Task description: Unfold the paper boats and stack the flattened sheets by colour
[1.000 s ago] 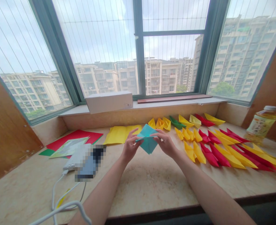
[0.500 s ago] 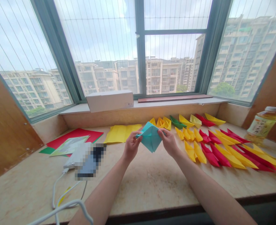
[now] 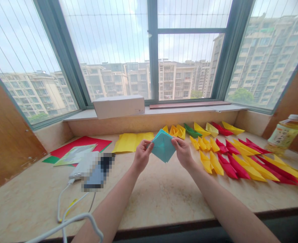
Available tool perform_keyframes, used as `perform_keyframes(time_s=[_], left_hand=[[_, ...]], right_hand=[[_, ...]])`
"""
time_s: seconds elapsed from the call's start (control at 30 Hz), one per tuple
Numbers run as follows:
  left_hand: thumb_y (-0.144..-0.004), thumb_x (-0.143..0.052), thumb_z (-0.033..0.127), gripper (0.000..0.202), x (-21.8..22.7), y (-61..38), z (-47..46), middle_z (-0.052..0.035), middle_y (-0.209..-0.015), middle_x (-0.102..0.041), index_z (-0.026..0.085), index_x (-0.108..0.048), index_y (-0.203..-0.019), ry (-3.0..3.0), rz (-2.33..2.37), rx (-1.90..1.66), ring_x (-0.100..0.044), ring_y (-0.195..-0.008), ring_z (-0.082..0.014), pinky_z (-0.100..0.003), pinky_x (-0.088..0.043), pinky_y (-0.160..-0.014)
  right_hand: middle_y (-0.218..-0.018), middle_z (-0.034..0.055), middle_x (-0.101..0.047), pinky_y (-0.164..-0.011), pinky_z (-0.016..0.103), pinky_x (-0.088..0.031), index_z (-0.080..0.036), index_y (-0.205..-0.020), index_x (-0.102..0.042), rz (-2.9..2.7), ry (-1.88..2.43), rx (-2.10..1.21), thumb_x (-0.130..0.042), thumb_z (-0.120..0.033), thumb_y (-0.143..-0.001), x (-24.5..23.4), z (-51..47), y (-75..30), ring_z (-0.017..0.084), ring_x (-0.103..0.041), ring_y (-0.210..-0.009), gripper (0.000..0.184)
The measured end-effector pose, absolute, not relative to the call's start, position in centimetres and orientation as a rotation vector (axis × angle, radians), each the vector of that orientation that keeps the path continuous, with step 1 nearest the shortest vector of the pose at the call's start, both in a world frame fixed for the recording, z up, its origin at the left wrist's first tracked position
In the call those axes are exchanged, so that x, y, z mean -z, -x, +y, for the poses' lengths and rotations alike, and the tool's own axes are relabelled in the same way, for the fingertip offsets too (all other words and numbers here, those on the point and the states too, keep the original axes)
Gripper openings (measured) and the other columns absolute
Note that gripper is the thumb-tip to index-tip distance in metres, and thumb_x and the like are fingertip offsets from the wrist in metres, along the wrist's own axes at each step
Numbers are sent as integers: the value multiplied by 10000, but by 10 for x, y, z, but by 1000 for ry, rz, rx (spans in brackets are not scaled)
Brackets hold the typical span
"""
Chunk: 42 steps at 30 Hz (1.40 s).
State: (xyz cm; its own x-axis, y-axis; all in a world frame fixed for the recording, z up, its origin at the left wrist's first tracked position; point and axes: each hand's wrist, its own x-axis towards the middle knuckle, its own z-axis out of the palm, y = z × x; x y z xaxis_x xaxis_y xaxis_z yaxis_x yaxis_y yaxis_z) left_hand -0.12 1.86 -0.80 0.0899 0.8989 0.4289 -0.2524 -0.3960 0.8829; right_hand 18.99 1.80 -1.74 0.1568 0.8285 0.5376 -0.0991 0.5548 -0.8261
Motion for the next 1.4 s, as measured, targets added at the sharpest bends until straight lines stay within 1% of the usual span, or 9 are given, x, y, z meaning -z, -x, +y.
perform_keyframes(time_s=[0.1, 0.17, 0.5, 0.6, 0.7, 0.8, 1.17, 1.3, 1.4], left_hand=[[-750, -775, 425, 591, 6, 2, 17, -54, -937, -739, 202, -498, -1222, -1356, 698, -1462, -655, -717, -147, -268, -491, -684], [-735, -787, 427, 680, 3, 4, 16, -57, -951, -730, 201, -480, -1297, -1375, 714, -1413, -657, -721, -145, -252, -491, -671], [-748, -719, 556, 441, 0, 4, 10, -47, -738, -692, 127, -692, -845, -1684, 960, -1197, -613, -633, -168, -238, -462, -556], [-757, -709, 555, 438, -2, 2, 11, -35, -725, -682, 130, -691, -859, -1632, 969, -1319, -606, -631, -165, -245, -478, -571], [-769, -701, 546, 434, -5, 2, 10, -35, -755, -692, 133, -687, -903, -1555, 927, -1366, -617, -646, -166, -259, -504, -605], [-788, -682, 543, 419, -6, 3, 8, -40, -757, -690, 133, -675, -874, -1556, 936, -1326, -616, -644, -165, -254, -506, -593], [-807, -671, 537, 402, 0, -5, 8, -49, -825, -684, 157, -624, -929, -1586, 1006, -1479, -634, -706, -173, -256, -510, -641], [-820, -665, 526, 551, 3, -4, 10, -52, -879, -693, 186, -541, -1235, -1514, 1008, -1523, -653, -706, -187, -296, -542, -660], [-859, -637, 481, 598, 6, -3, 13, -83, -1101, -666, 248, -458, -1379, -1682, 1068, -1628, -655, -958, -228, -364, -528, -874]], right_hand=[[-944, 51, -728, -745, 336, -486, -224, -1077, -733, -1164, 748, -774, -736, -502, -757, 17, 18, -189, 188, -618, -816, 424], [-977, 58, -735, -754, 344, -502, -231, -1210, -680, -1155, 761, -798, -740, -495, -755, 15, 18, -190, 187, -631, -817, 529], [-966, 65, -749, -666, 299, -536, -226, -1401, -511, -1371, 831, -889, -739, -476, -762, 8, 5, -181, 191, -656, -776, 723], [-838, 43, -738, -610, 293, -524, -197, -1347, -548, -1315, 803, -1001, -728, -524, -756, 5, 3, -178, 179, -644, -681, 699], [-783, 46, -726, -635, 301, -519, -161, -1049, -704, -1323, 771, -1098, -711, -557, -757, 2, 3, -178, 172, -632, -664, 492], [-804, 46, -727, -657, 296, -508, -156, -845, -726, -1339, 765, -1115, -726, -556, -738, 1, 2, -179, 164, -624, -680, 413], [-770, 43, -717, -609, 301, -531, -160, -821, -721, -1315, 742, -1087, -714, -533, -758, 1, 0, -178, 164, -629, -645, 378], [-909, 57, -742, -715, 348, -572, -185, -982, -711, -1332, 688, -1263, -749, -518, -726, 8, 1, -171, 204, -686, -771, 422], [-934, 59, -742, -749, 364, -573, -187, -989, -701, -1334, 705, -1278, -777, -496, -700, 12, -1, -165, 215, -691, -806, 430]])
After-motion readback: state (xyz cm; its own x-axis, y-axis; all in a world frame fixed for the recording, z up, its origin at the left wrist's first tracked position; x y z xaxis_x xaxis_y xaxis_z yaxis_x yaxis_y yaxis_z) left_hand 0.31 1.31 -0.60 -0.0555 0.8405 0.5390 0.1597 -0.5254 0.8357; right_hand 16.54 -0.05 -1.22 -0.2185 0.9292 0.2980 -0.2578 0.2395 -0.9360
